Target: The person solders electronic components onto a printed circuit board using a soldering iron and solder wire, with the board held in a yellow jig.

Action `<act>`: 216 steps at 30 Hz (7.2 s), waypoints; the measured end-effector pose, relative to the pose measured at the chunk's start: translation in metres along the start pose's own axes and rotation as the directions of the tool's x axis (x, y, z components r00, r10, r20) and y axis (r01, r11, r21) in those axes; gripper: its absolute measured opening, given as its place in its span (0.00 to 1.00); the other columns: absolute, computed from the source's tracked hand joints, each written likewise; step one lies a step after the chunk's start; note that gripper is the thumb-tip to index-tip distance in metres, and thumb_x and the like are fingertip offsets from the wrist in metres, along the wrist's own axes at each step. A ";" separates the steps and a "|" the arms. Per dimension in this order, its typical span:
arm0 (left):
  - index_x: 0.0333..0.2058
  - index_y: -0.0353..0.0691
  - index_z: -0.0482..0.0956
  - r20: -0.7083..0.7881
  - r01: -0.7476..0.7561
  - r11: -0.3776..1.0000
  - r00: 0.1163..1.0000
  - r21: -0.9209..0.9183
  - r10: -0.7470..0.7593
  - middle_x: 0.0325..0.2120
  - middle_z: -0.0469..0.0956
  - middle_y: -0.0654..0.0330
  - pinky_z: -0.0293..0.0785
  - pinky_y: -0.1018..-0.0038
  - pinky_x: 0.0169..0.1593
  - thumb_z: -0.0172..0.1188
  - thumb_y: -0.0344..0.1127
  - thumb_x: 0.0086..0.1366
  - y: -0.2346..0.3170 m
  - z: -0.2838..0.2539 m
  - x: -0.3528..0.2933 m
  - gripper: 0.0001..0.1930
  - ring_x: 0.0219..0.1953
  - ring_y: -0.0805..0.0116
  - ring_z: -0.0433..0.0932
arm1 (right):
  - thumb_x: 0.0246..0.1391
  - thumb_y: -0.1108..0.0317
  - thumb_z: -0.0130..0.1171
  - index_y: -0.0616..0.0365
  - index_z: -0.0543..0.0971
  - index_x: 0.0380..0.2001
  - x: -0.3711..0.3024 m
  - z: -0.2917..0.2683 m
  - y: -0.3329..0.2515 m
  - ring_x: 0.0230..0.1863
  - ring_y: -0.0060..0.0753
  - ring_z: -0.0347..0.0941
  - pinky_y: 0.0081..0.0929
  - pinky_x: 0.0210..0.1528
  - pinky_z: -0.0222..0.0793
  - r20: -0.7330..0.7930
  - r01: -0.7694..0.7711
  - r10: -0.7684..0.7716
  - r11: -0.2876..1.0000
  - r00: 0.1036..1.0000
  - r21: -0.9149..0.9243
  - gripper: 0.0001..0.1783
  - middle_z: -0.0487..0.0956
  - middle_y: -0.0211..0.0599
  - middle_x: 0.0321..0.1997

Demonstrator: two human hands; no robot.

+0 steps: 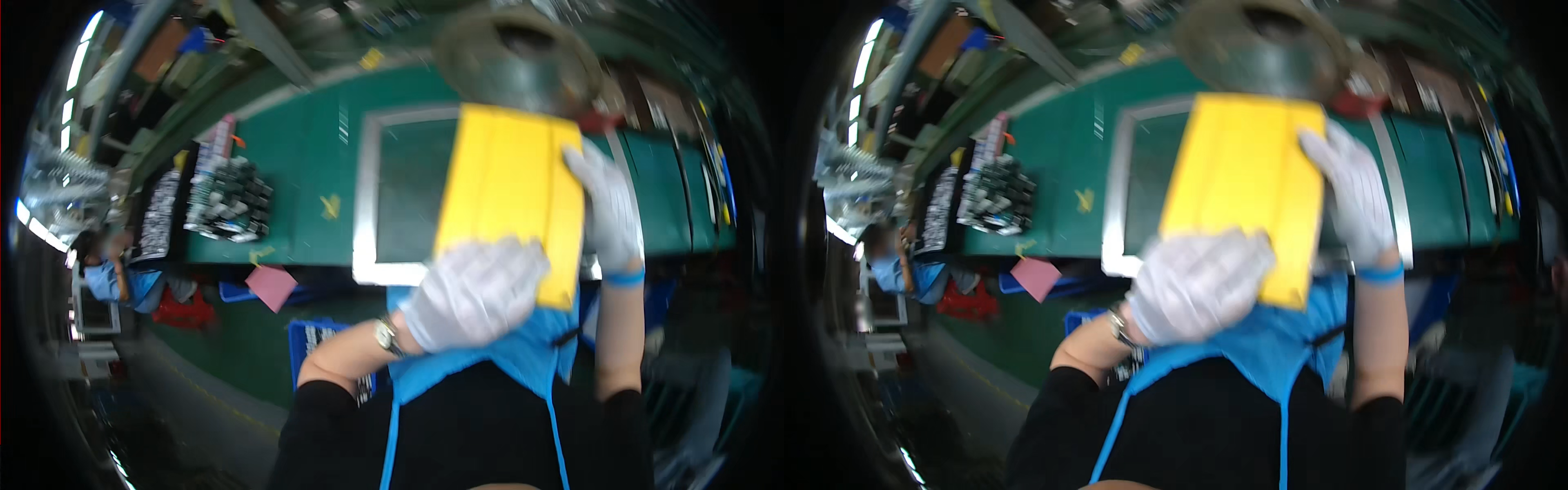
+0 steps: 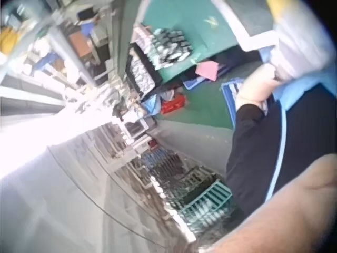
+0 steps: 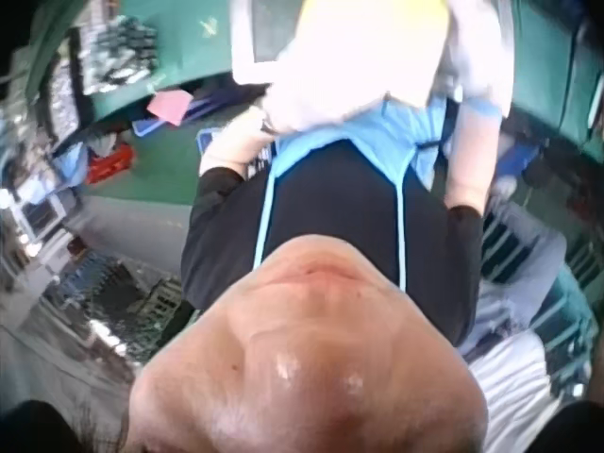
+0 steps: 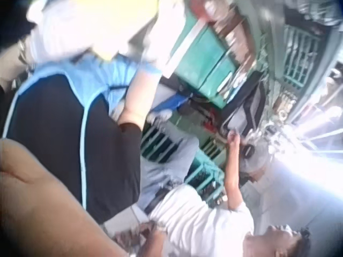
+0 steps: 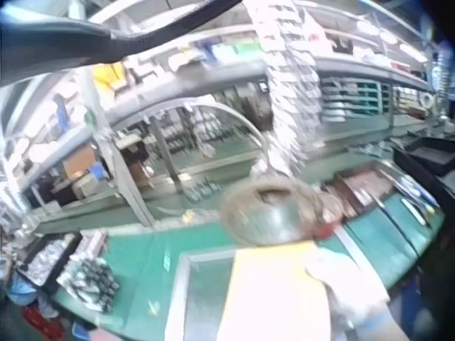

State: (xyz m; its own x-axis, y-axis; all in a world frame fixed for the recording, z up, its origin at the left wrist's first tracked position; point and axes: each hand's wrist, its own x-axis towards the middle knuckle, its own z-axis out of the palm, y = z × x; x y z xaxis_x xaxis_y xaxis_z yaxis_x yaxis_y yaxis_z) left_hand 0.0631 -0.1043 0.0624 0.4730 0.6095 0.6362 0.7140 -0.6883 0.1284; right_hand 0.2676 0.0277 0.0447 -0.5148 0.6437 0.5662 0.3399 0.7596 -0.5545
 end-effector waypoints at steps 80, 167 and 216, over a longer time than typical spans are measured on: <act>0.47 0.47 0.81 0.302 0.033 0.999 0.953 -0.038 -0.020 0.41 0.80 0.59 0.73 0.62 0.50 0.70 0.41 0.52 -0.072 0.039 -0.034 0.21 0.44 0.58 0.78 | 0.50 0.76 0.60 0.47 0.75 0.52 -0.024 -0.002 0.055 0.54 0.38 0.76 0.33 0.51 0.73 0.394 0.421 -0.268 0.825 0.879 -0.378 0.25 0.79 0.31 0.56; 0.37 0.44 0.77 0.020 0.235 0.971 0.972 -0.029 -0.235 0.27 0.79 0.61 0.77 0.65 0.34 0.61 0.27 0.56 -0.099 -0.022 -0.021 0.09 0.30 0.55 0.78 | 0.66 0.64 0.54 0.65 0.73 0.53 -0.080 -0.025 -0.017 0.45 0.25 0.74 0.21 0.47 0.70 -0.452 -0.234 0.382 0.907 0.806 0.350 0.18 0.79 0.41 0.48; 0.38 0.37 0.84 0.177 0.428 0.854 0.903 -0.296 -0.391 0.35 0.84 0.62 0.75 0.78 0.40 0.58 0.34 0.67 -0.113 0.037 0.039 0.09 0.34 0.71 0.81 | 0.62 0.66 0.60 0.67 0.70 0.57 -0.102 0.001 -0.023 0.31 0.21 0.73 0.21 0.36 0.72 -0.548 -0.478 0.541 0.836 0.638 0.269 0.24 0.77 0.41 0.39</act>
State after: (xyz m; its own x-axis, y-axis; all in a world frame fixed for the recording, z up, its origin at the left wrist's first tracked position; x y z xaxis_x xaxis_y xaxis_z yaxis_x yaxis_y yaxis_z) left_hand 0.0200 0.0121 0.0449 0.2396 0.8891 0.3899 0.6595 -0.4438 0.6067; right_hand 0.3112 -0.0555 -0.0013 0.2870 0.8725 0.3954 0.3187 0.3022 -0.8984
